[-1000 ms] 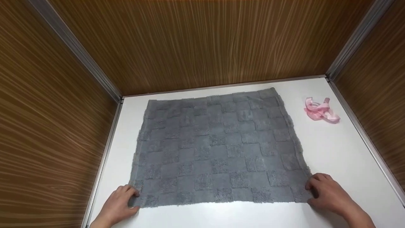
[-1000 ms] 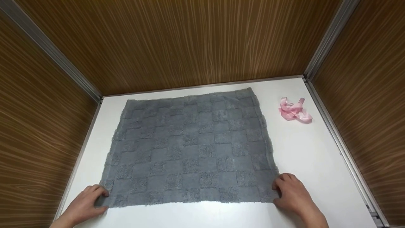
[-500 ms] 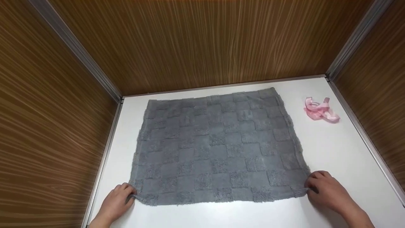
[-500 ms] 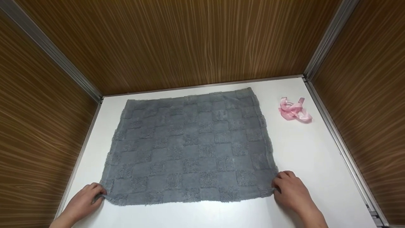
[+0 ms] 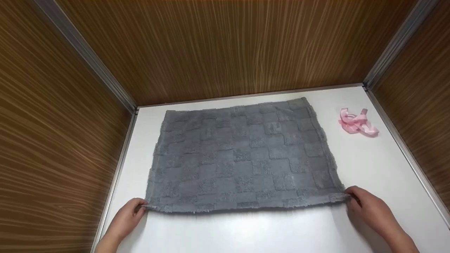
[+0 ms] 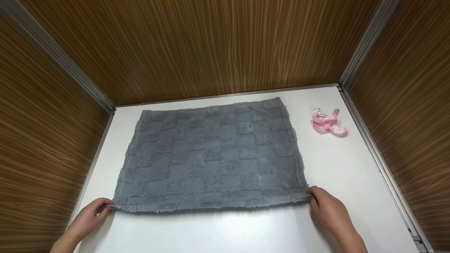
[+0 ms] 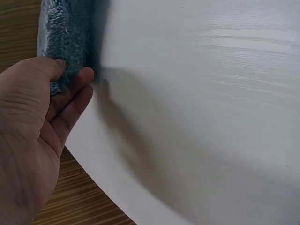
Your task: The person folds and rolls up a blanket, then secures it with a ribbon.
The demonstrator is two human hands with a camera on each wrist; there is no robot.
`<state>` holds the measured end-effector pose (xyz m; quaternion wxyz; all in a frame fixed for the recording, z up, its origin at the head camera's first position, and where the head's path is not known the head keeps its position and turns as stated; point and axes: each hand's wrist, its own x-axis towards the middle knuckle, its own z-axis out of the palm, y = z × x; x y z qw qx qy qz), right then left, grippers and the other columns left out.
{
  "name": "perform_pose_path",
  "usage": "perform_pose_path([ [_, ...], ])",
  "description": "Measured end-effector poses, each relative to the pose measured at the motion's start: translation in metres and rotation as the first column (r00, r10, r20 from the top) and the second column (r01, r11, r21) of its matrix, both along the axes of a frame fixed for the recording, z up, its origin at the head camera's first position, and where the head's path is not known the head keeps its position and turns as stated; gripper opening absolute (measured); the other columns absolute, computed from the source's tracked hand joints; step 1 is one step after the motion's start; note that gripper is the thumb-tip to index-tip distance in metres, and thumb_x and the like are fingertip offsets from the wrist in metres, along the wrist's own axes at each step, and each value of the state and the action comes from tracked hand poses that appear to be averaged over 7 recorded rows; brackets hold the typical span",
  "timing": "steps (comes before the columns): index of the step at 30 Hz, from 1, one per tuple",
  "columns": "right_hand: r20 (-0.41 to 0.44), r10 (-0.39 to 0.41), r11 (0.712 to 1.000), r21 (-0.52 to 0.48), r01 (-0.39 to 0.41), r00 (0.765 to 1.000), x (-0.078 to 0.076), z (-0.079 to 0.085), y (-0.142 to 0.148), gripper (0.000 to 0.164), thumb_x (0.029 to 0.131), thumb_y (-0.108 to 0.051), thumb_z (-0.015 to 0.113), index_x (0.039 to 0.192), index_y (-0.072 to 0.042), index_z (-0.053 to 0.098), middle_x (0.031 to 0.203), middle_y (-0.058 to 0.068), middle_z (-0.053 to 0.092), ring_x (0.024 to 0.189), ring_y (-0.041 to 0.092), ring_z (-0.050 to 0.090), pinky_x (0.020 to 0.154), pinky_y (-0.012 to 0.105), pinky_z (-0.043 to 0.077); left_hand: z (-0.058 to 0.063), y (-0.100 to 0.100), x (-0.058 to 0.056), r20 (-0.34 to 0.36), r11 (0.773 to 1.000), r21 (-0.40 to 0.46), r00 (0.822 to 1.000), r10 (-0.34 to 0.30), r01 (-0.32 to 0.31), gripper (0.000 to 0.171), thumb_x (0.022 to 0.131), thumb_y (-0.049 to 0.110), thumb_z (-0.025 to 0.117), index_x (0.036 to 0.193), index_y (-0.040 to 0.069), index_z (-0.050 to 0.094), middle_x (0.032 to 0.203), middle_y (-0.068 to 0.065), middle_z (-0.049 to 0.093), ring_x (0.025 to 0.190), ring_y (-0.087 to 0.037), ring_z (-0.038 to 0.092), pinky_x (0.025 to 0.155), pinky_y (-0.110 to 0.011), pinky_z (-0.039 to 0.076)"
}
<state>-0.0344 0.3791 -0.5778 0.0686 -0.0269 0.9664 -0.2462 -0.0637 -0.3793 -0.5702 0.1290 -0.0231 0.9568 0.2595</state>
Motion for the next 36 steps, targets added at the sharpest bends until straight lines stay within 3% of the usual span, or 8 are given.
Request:
perform_pose_path([
  [8, -0.232, 0.011, 0.999, -0.029, -0.018, 0.973, -0.003, 0.0, 0.003, 0.029, 0.083, 0.01, 0.07, 0.106, -0.007, 0.07, 0.101, 0.005, 0.07, 0.084, 0.011, 0.06, 0.068, 0.035, 0.051, 0.001, -0.001, 0.002, -0.121, 0.991, -0.092, 0.986, -0.113, 0.102, 0.037, 0.089, -0.009, 0.068, 0.122, 0.006, 0.062, 0.125, -0.012, 0.064, 0.124, -0.039, 0.059, 0.103, -0.054, 0.047],
  [13, -0.258, -0.064, 0.996, -0.075, 0.046, 0.964, -0.004, -0.001, 0.006, 0.029, 0.085, 0.009, 0.072, 0.109, -0.008, 0.072, 0.105, 0.009, 0.072, 0.09, 0.012, 0.064, 0.073, 0.031, 0.053, 0.003, -0.002, 0.0, -0.082, 0.999, -0.035, 0.996, -0.022, 0.02, 0.029, 0.098, 0.001, 0.063, 0.126, 0.005, 0.064, 0.128, -0.015, 0.065, 0.123, -0.038, 0.06, 0.102, -0.052, 0.048],
  [18, -0.212, -0.156, 0.979, -0.166, 0.122, 0.965, -0.004, 0.0, 0.008, 0.024, 0.092, 0.001, 0.072, 0.115, -0.006, 0.074, 0.109, 0.012, 0.072, 0.089, -0.004, 0.06, 0.069, 0.018, 0.051, 0.006, -0.003, -0.001, -0.053, 0.982, 0.14, 0.99, 0.132, -0.124, 0.023, 0.103, 0.009, 0.06, 0.124, 0.003, 0.068, 0.123, -0.015, 0.068, 0.113, -0.031, 0.067, 0.092, -0.036, 0.056],
  [21, -0.149, -0.227, 0.941, -0.289, 0.178, 0.962, -0.003, 0.001, 0.01, 0.024, 0.098, -0.004, 0.068, 0.121, -0.004, 0.072, 0.109, 0.007, 0.073, 0.087, -0.011, 0.061, 0.068, 0.012, 0.051, 0.011, -0.005, -0.003, -0.027, 0.943, 0.274, 0.978, 0.206, -0.191, 0.026, 0.105, 0.011, 0.058, 0.127, 0.002, 0.067, 0.122, -0.016, 0.069, 0.112, -0.028, 0.068, 0.091, -0.03, 0.056],
  [24, -0.084, -0.29, 0.864, -0.451, 0.223, 0.953, -0.003, 0.003, 0.012, 0.026, 0.102, -0.009, 0.064, 0.125, 0.002, 0.069, 0.108, -0.007, 0.073, 0.088, -0.006, 0.068, 0.074, 0.014, 0.054, 0.017, -0.007, -0.005, 0.003, 0.899, 0.368, 0.967, 0.256, -0.239, 0.029, 0.107, 0.016, 0.057, 0.13, 0.002, 0.066, 0.123, -0.015, 0.07, 0.109, -0.018, 0.069, 0.092, -0.026, 0.054],
  [27, -0.063, -0.327, 0.792, -0.563, 0.236, 0.943, -0.005, 0.005, 0.013, 0.03, 0.103, -0.014, 0.063, 0.126, 0.005, 0.068, 0.105, -0.018, 0.071, 0.089, 0.001, 0.071, 0.079, 0.015, 0.055, 0.021, -0.008, -0.007, -0.013, 0.86, 0.445, 0.958, 0.285, -0.25, 0.03, 0.106, 0.017, 0.057, 0.13, 0.001, 0.067, 0.124, -0.015, 0.07, 0.103, -0.008, 0.068, 0.091, -0.022, 0.053],
  [30, -0.078, -0.347, 0.747, -0.625, 0.225, 0.935, -0.01, 0.007, 0.013, 0.032, 0.104, -0.015, 0.062, 0.127, 0.006, 0.067, 0.106, -0.015, 0.073, 0.089, 0.005, 0.073, 0.08, 0.015, 0.054, 0.024, -0.009, -0.009, -0.051, 0.841, 0.489, 0.955, 0.294, -0.232, 0.034, 0.107, 0.021, 0.056, 0.131, 0.0, 0.066, 0.126, -0.014, 0.069, 0.106, 0.0, 0.064, 0.093, -0.017, 0.05],
  [36, -0.067, -0.465, 0.666, -0.684, 0.298, 0.883, -0.024, 0.011, 0.012, 0.028, 0.1, -0.013, 0.068, 0.121, 0.005, 0.07, 0.1, -0.014, 0.074, 0.088, 0.003, 0.067, 0.077, 0.013, 0.052, 0.029, -0.007, -0.017, -0.082, 0.806, 0.545, 0.942, 0.326, -0.231, 0.044, 0.108, 0.035, 0.052, 0.138, 0.004, 0.063, 0.137, -0.001, 0.065, 0.121, 0.007, 0.05, 0.115, -0.038, 0.034],
])
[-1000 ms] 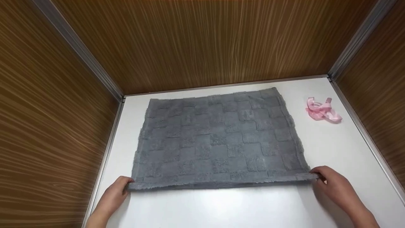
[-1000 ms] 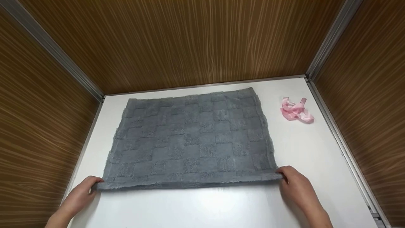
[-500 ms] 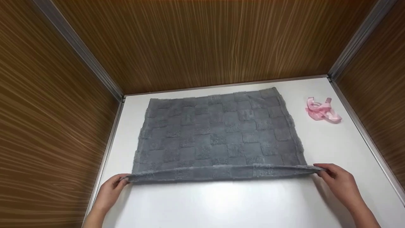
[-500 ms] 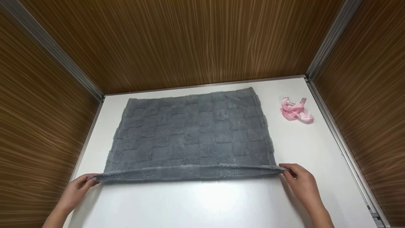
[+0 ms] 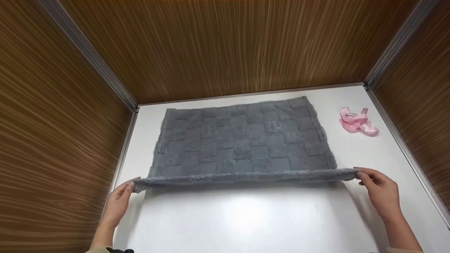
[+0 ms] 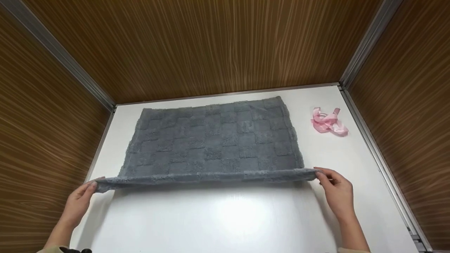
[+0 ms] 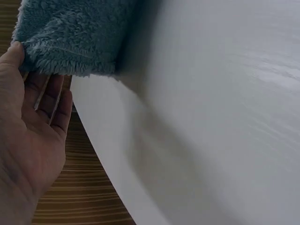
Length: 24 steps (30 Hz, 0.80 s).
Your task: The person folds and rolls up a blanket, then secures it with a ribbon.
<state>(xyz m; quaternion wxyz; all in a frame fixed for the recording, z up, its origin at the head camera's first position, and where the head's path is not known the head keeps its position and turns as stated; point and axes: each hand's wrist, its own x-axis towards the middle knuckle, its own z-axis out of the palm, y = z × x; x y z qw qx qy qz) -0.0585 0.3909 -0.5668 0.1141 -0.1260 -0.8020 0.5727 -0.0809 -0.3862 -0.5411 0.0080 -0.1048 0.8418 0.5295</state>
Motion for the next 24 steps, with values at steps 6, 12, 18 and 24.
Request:
perform_pose_path([
  [6, -0.016, -0.114, 0.969, -0.224, 0.108, 0.993, -0.019, 0.01, -0.006, 0.015, 0.097, -0.007, 0.071, 0.108, 0.003, 0.073, 0.095, -0.011, 0.072, 0.093, 0.001, 0.063, 0.083, 0.008, 0.047, 0.004, 0.007, -0.012, -0.105, 0.946, 0.299, 0.981, 0.162, -0.124, 0.027, 0.104, 0.018, 0.062, 0.124, 0.003, 0.073, 0.126, 0.0, 0.071, 0.117, -0.002, 0.061, 0.106, -0.025, 0.045],
  [12, -0.138, -0.102, 0.942, -0.331, 0.051, 0.985, -0.027, 0.02, -0.012, 0.014, 0.098, -0.001, 0.067, 0.108, 0.007, 0.069, 0.1, -0.004, 0.072, 0.102, 0.003, 0.065, 0.09, 0.01, 0.047, 0.009, 0.012, -0.021, -0.2, 0.885, 0.448, 0.951, 0.235, -0.125, 0.019, 0.105, 0.01, 0.059, 0.111, 0.001, 0.074, 0.108, 0.0, 0.073, 0.105, -0.007, 0.069, 0.096, -0.022, 0.05],
  [18, -0.198, -0.173, 0.928, -0.36, 0.092, 0.965, -0.031, 0.028, -0.017, 0.017, 0.097, 0.001, 0.067, 0.109, 0.012, 0.068, 0.097, 0.001, 0.073, 0.095, 0.008, 0.066, 0.088, 0.013, 0.049, 0.015, 0.015, -0.021, -0.206, 0.857, 0.492, 0.936, 0.286, -0.154, 0.019, 0.105, 0.009, 0.058, 0.11, 0.001, 0.074, 0.106, 0.001, 0.073, 0.102, -0.008, 0.068, 0.094, -0.021, 0.052],
  [24, -0.198, -0.215, 0.926, -0.353, 0.135, 0.956, -0.027, 0.038, -0.021, 0.016, 0.097, 0.001, 0.067, 0.109, 0.012, 0.068, 0.096, 0.005, 0.071, 0.089, 0.011, 0.066, 0.082, 0.014, 0.052, 0.022, 0.016, -0.017, -0.214, 0.856, 0.484, 0.923, 0.319, -0.183, 0.02, 0.105, 0.01, 0.058, 0.11, 0.003, 0.076, 0.109, -0.001, 0.072, 0.101, -0.009, 0.067, 0.09, -0.02, 0.053],
])
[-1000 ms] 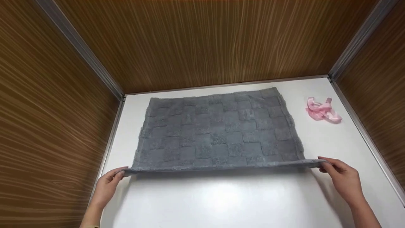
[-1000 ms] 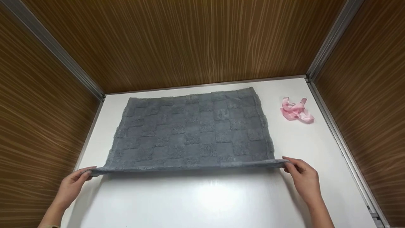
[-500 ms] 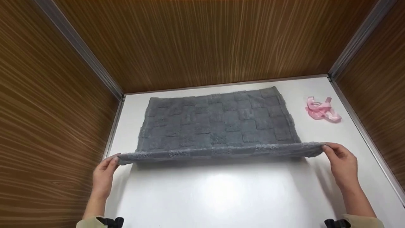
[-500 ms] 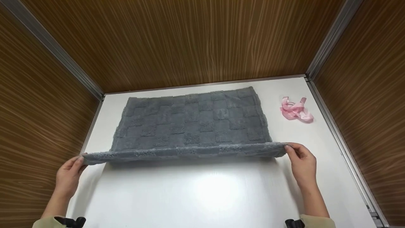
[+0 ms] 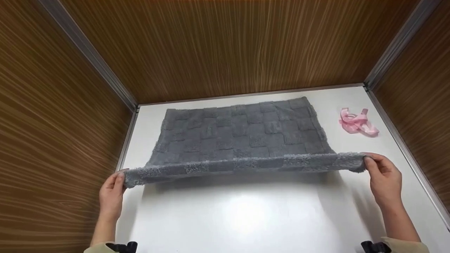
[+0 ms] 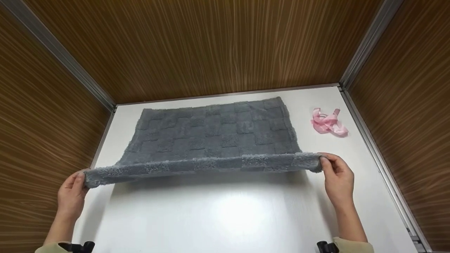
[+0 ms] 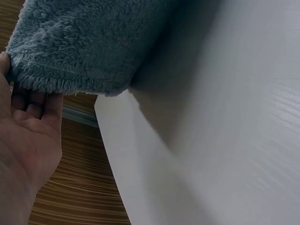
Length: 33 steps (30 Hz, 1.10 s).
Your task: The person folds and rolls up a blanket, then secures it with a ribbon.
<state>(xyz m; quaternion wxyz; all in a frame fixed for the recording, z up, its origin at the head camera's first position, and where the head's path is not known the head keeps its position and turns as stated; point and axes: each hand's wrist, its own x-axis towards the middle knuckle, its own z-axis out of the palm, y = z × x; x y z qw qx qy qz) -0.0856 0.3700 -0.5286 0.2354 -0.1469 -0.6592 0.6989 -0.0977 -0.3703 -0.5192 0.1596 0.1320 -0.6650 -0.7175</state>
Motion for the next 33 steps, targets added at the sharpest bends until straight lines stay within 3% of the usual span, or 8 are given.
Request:
perform_pose_path([
  [3, 0.013, -0.013, 1.0, 0.013, 0.013, 1.0, 0.001, 0.005, -0.003, 0.018, 0.097, 0.0, 0.066, 0.11, 0.012, 0.068, 0.097, 0.005, 0.071, 0.089, 0.012, 0.065, 0.081, 0.014, 0.052, 0.005, -0.002, -0.003, 0.013, 1.0, -0.017, 1.0, 0.0, 0.0, 0.021, 0.105, 0.012, 0.058, 0.112, 0.003, 0.075, 0.111, -0.001, 0.072, 0.101, -0.009, 0.066, 0.089, -0.02, 0.053],
  [9, 0.006, -0.024, 1.0, 0.019, 0.024, 1.0, 0.01, 0.01, -0.002, 0.02, 0.098, -0.002, 0.066, 0.111, 0.013, 0.068, 0.098, 0.005, 0.071, 0.087, 0.013, 0.063, 0.074, 0.015, 0.051, 0.011, -0.004, 0.002, 0.026, 0.998, -0.064, 1.0, -0.014, 0.016, 0.026, 0.106, 0.015, 0.056, 0.12, -0.003, 0.07, 0.112, 0.001, 0.071, 0.102, -0.012, 0.063, 0.086, -0.02, 0.053],
  [15, -0.06, 0.002, 1.0, 0.022, -0.001, 0.998, 0.018, 0.016, -0.004, 0.022, 0.098, 0.001, 0.064, 0.112, 0.018, 0.065, 0.097, 0.008, 0.072, 0.082, 0.014, 0.062, 0.068, 0.018, 0.051, 0.015, -0.008, 0.009, 0.018, 0.993, -0.118, 1.0, -0.02, 0.022, 0.028, 0.107, 0.015, 0.055, 0.119, -0.005, 0.07, 0.108, 0.002, 0.072, 0.093, -0.012, 0.062, 0.079, -0.021, 0.051],
  [21, -0.134, 0.036, 0.999, -0.025, -0.04, 0.99, 0.027, 0.022, -0.005, 0.023, 0.098, 0.002, 0.064, 0.112, 0.021, 0.062, 0.096, 0.011, 0.071, 0.078, 0.015, 0.062, 0.064, 0.019, 0.052, 0.014, -0.014, 0.017, -0.062, 0.995, 0.03, 0.994, -0.092, 0.094, 0.026, 0.107, 0.012, 0.053, 0.116, -0.007, 0.069, 0.101, -0.003, 0.071, 0.084, -0.012, 0.064, 0.071, -0.024, 0.054],
  [24, -0.162, 0.045, 0.997, -0.049, -0.053, 0.986, 0.029, 0.021, -0.004, 0.023, 0.098, 0.004, 0.063, 0.112, 0.023, 0.06, 0.097, 0.013, 0.071, 0.078, 0.015, 0.063, 0.064, 0.019, 0.053, 0.011, -0.017, 0.018, -0.089, 0.994, 0.062, 0.992, -0.089, 0.095, 0.026, 0.107, 0.009, 0.053, 0.115, -0.009, 0.068, 0.102, -0.003, 0.071, 0.085, -0.013, 0.065, 0.071, -0.023, 0.054],
  [30, -0.157, 0.017, 0.999, -0.033, -0.022, 0.987, 0.018, 0.015, -0.002, 0.023, 0.095, 0.006, 0.066, 0.111, 0.022, 0.062, 0.096, 0.013, 0.071, 0.08, 0.016, 0.063, 0.065, 0.02, 0.052, 0.005, -0.013, 0.003, -0.042, 0.999, -0.023, 0.999, 0.024, -0.025, 0.022, 0.103, 0.005, 0.059, 0.114, -0.009, 0.071, 0.103, 0.001, 0.075, 0.095, -0.011, 0.066, 0.08, -0.019, 0.052],
  [33, -0.18, 0.03, 0.999, -0.015, -0.033, 0.983, 0.006, 0.014, -0.002, 0.021, 0.094, 0.007, 0.067, 0.109, 0.021, 0.063, 0.095, 0.011, 0.071, 0.081, 0.015, 0.063, 0.068, 0.019, 0.052, 0.008, -0.01, -0.008, -0.052, 0.999, -0.013, 0.998, 0.033, -0.033, 0.019, 0.101, 0.003, 0.063, 0.112, -0.006, 0.074, 0.101, 0.001, 0.076, 0.095, -0.01, 0.067, 0.084, -0.018, 0.053],
])
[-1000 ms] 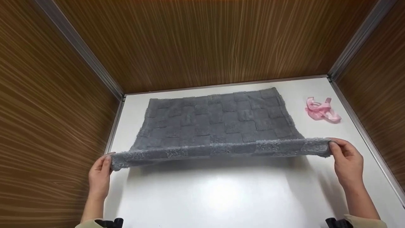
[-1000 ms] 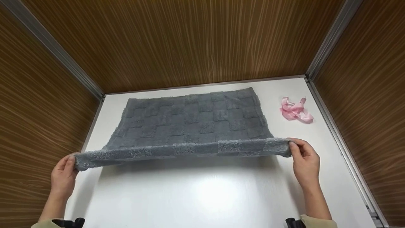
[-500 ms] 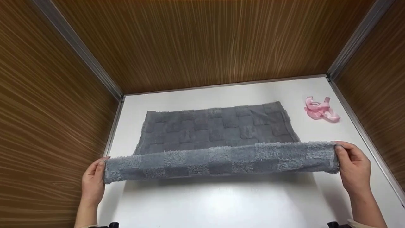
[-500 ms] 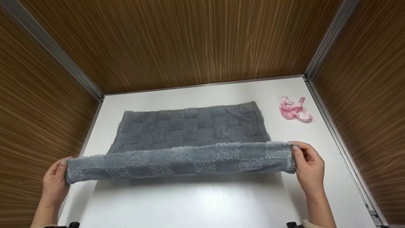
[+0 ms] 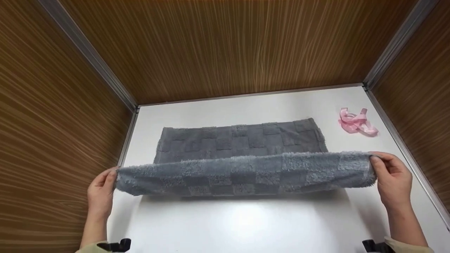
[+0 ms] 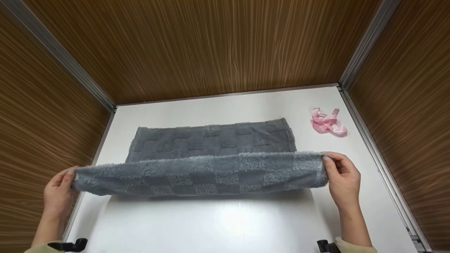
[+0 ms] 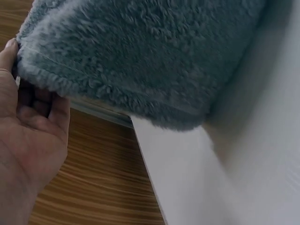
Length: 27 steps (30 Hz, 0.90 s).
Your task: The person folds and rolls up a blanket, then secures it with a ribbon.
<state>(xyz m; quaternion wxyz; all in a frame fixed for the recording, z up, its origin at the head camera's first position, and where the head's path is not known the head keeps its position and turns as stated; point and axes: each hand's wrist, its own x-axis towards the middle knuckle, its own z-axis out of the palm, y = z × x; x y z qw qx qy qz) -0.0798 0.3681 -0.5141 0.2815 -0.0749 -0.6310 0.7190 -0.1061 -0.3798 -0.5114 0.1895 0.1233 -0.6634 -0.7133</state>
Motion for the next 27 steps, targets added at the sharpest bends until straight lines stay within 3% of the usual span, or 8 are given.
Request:
perform_pose_path([
  [5, -0.03, 0.0, 1.0, -0.022, 0.0, 1.0, -0.023, 0.001, 0.002, 0.017, 0.091, 0.01, 0.07, 0.103, 0.019, 0.065, 0.087, 0.009, 0.07, 0.077, 0.013, 0.063, 0.067, 0.018, 0.051, 0.003, 0.005, -0.025, -0.016, 1.0, 0.005, 1.0, 0.006, -0.005, 0.018, 0.098, 0.002, 0.067, 0.112, -0.008, 0.074, 0.097, 0.001, 0.076, 0.089, -0.008, 0.068, 0.082, -0.018, 0.054],
  [12, 0.026, -0.037, 0.999, 0.005, 0.036, 0.999, -0.056, 0.008, 0.006, 0.017, 0.088, 0.003, 0.076, 0.1, 0.013, 0.068, 0.083, 0.006, 0.069, 0.072, 0.011, 0.059, 0.062, 0.016, 0.049, 0.015, 0.01, -0.052, 0.021, 0.999, 0.023, 0.999, 0.033, -0.033, 0.014, 0.096, 0.004, 0.069, 0.106, -0.002, 0.078, 0.094, 0.003, 0.076, 0.086, -0.008, 0.068, 0.079, -0.018, 0.054],
  [19, 0.112, -0.032, 0.995, 0.097, 0.021, 0.993, -0.085, 0.013, 0.013, 0.016, 0.09, -0.006, 0.079, 0.101, 0.003, 0.072, 0.083, 0.002, 0.068, 0.072, 0.009, 0.057, 0.061, 0.016, 0.048, 0.041, 0.024, -0.075, 0.018, 0.998, -0.058, 1.0, 0.007, -0.006, 0.013, 0.095, 0.008, 0.073, 0.103, 0.0, 0.078, 0.09, 0.004, 0.075, 0.082, -0.008, 0.067, 0.074, -0.018, 0.054],
  [27, 0.175, -0.001, 0.988, 0.152, -0.026, 0.985, -0.114, 0.011, 0.021, 0.014, 0.092, -0.011, 0.077, 0.102, -0.002, 0.073, 0.082, -0.004, 0.069, 0.07, 0.005, 0.057, 0.059, 0.014, 0.049, 0.05, 0.034, -0.105, 0.039, 0.991, -0.132, 0.999, -0.014, 0.019, 0.015, 0.096, 0.009, 0.071, 0.105, -0.003, 0.076, 0.085, 0.007, 0.072, 0.077, -0.007, 0.061, 0.069, -0.019, 0.051],
])
